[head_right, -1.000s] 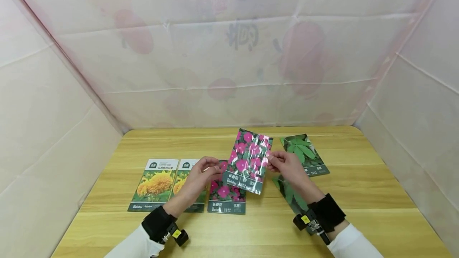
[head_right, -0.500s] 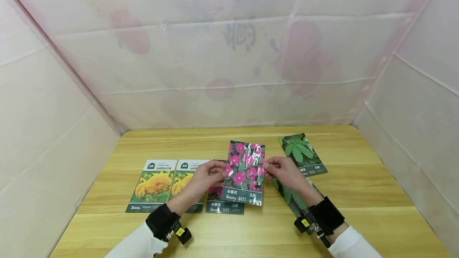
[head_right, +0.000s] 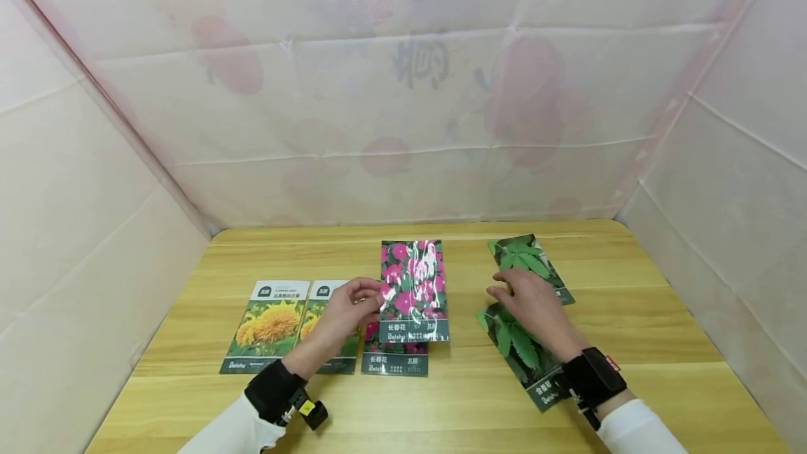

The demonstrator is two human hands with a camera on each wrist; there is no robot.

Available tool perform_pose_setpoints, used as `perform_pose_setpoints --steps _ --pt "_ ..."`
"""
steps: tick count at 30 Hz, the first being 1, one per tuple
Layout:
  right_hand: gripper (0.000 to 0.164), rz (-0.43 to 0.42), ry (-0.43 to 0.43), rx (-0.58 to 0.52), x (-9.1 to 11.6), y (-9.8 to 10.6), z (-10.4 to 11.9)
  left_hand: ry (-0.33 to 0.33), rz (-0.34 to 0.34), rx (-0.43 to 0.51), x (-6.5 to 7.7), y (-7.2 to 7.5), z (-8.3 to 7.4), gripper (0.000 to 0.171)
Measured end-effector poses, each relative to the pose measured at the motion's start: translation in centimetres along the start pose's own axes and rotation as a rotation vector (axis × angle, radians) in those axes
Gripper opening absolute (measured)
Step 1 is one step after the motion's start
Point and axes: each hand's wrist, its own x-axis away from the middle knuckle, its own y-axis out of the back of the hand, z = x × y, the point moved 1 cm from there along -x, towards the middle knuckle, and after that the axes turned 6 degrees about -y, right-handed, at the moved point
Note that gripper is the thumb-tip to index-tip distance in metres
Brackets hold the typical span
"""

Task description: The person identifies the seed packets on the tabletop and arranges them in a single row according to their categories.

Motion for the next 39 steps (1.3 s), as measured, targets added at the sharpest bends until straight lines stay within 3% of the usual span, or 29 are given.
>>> perform_pose_setpoints --steps 6,14,20,33,36,39 --pt "0.057 0.123 0.039 0.078 0.6 0.1 -1.5 0.003 -0.018 0.009 0.0 0.2 -0.1 0.033" --pt "0.075 0.220 0.004 0.033 1.2 0.1 -3.6 0.006 -0.025 -0.002 0.0 0.3 0.0 0.032" --pt "0.079 0.266 -0.044 -0.018 1.4 1.0 -5.2 0.005 -0.028 0.000 0.0 0.3 0.0 0.030" --pt "0.085 0.287 -0.114 -0.011 1.7 2.6 -9.4 0.001 -0.035 -0.004 0.0 -0.1 -0.2 0.031" --pt "0.086 0.293 -0.124 -0.013 1.7 2.9 -9.5 0.009 -0.024 0.006 0.0 -0.3 -0.1 0.032" --pt "0.083 0.265 -0.130 -0.028 1.5 3.2 -8.2 0.012 -0.004 0.025 0.0 -0.5 0.2 0.033"
